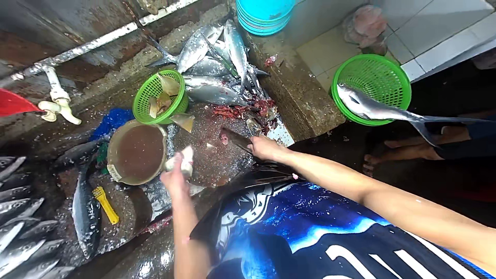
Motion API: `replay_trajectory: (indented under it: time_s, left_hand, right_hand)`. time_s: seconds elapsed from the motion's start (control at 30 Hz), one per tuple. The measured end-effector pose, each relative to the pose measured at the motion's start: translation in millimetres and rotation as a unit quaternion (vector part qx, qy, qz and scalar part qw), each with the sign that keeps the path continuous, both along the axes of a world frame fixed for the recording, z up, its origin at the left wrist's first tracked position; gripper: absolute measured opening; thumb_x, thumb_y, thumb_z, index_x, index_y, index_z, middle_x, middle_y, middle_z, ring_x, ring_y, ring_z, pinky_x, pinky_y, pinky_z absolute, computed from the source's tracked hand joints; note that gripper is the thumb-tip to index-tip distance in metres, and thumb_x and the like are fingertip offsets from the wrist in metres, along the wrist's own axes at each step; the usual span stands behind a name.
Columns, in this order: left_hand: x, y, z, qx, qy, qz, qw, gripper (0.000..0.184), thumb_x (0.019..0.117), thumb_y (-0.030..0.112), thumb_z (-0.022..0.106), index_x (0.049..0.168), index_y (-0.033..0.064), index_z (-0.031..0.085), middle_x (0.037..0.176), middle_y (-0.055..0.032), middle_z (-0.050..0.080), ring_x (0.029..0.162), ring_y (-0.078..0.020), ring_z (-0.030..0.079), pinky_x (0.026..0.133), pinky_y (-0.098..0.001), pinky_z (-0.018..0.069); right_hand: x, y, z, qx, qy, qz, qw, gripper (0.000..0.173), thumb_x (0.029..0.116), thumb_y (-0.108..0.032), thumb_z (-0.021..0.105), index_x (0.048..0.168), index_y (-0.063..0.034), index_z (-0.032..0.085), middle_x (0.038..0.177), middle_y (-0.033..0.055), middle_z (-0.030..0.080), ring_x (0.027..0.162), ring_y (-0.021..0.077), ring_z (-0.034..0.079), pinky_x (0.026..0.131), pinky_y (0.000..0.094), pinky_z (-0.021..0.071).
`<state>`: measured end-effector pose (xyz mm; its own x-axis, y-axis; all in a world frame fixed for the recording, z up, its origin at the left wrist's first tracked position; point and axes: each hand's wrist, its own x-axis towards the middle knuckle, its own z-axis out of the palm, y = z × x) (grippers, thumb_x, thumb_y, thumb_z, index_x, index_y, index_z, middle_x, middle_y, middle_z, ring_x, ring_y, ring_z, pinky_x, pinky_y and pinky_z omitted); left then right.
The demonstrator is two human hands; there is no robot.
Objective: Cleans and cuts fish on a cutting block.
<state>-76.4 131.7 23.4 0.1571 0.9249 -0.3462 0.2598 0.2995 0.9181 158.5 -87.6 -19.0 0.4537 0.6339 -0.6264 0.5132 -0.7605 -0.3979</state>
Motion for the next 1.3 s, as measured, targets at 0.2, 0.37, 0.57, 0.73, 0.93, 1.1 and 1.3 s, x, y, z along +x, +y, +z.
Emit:
replay_trajectory:
  time_s: [0.2, 0.37, 0.57, 0.73, 0.93, 1.1, 1.3]
  left_hand:
    - [50.5, 80.2, 87.6, 0.088, -0.16, -0.09, 0.979, 0.06, 0.1081, 0.042, 0.049, 0.155, 0.0071, 0.033, 0.134, -0.0171, 0.062, 0.112, -0.0295, 0.069, 0.094, -0.0501, 0.06]
    - [98.1, 98.8, 14.7, 0.1, 0.098, -0.031, 0.99, 0.071, 0.0924, 0.038, 0.075, 0.142, -0.0045, 0.048, 0.127, -0.0252, 0.063, 0.11, -0.0334, 0.065, 0.09, -0.0521, 0.057]
    - [148.1, 112.1, -77.5, 0.057, 0.293, -0.061, 0.952, 0.081, 0.0826, 0.048, 0.082, 0.142, 0.0021, 0.054, 0.149, -0.0241, 0.051, 0.143, -0.0395, 0.042, 0.121, -0.0574, 0.0276]
    - [144.7, 106.9, -90.6, 0.123, 0.27, -0.105, 0.949, 0.076, 0.09, 0.035, 0.079, 0.148, -0.0023, 0.046, 0.136, -0.0266, 0.061, 0.131, -0.0379, 0.058, 0.113, -0.0541, 0.0444]
    - [138.3, 64.1, -62.8, -0.148, -0.019, -0.051, 0.988, 0.062, 0.0962, 0.021, 0.074, 0.145, -0.0033, 0.044, 0.13, -0.0263, 0.063, 0.114, -0.034, 0.067, 0.092, -0.0502, 0.0597]
    - [138.9, 86.6, 37.8, -0.038, -0.217, -0.115, 0.969, 0.055, 0.11, 0.04, 0.045, 0.151, 0.0038, 0.038, 0.133, -0.019, 0.061, 0.115, -0.0283, 0.064, 0.098, -0.0476, 0.0551]
    - [135.5, 154.2, 25.7, 0.31, 0.303, -0.299, 0.85, 0.082, 0.0859, 0.049, 0.079, 0.149, 0.0062, 0.05, 0.141, -0.028, 0.057, 0.135, -0.0516, 0.049, 0.111, -0.0747, 0.0333]
  right_hand:
    - [9.3, -19.3, 1.8, -0.02, -0.021, 0.017, 0.999, 0.043, 0.1066, -0.04, 0.046, 0.128, -0.0066, 0.061, 0.111, 0.0234, 0.07, 0.107, 0.0437, 0.068, 0.086, 0.0656, 0.0536]
    - [13.5, -22.8, -0.2, -0.011, 0.015, 0.033, 0.999, 0.045, 0.1055, -0.045, 0.047, 0.122, -0.0058, 0.064, 0.111, 0.0241, 0.069, 0.107, 0.0439, 0.068, 0.087, 0.0668, 0.0528]
    - [4.8, 12.6, -24.3, 0.03, 0.09, 0.118, 0.988, 0.042, 0.1056, -0.04, 0.051, 0.118, -0.0018, 0.065, 0.112, 0.0246, 0.068, 0.109, 0.0428, 0.066, 0.092, 0.0664, 0.0505]
    - [19.6, 1.3, -22.8, 0.001, 0.057, -0.045, 0.997, 0.048, 0.1053, -0.043, 0.051, 0.131, -0.0035, 0.061, 0.12, 0.0248, 0.067, 0.114, 0.0424, 0.066, 0.095, 0.0649, 0.0513]
    - [44.9, -40.7, -26.7, 0.003, 0.003, -0.148, 0.989, 0.049, 0.1055, -0.044, 0.049, 0.137, -0.0075, 0.059, 0.118, 0.0244, 0.069, 0.111, 0.0432, 0.068, 0.093, 0.0657, 0.0527]
    - [40.1, -44.1, -14.2, 0.005, -0.003, -0.126, 0.992, 0.049, 0.1065, -0.043, 0.047, 0.139, -0.0079, 0.058, 0.117, 0.0242, 0.07, 0.11, 0.0426, 0.068, 0.093, 0.0649, 0.0527]
    - [27.4, 6.5, -6.1, 0.063, 0.081, 0.046, 0.994, 0.045, 0.1051, -0.031, 0.051, 0.141, -0.0046, 0.056, 0.126, 0.0246, 0.066, 0.119, 0.0404, 0.064, 0.102, 0.0624, 0.049]
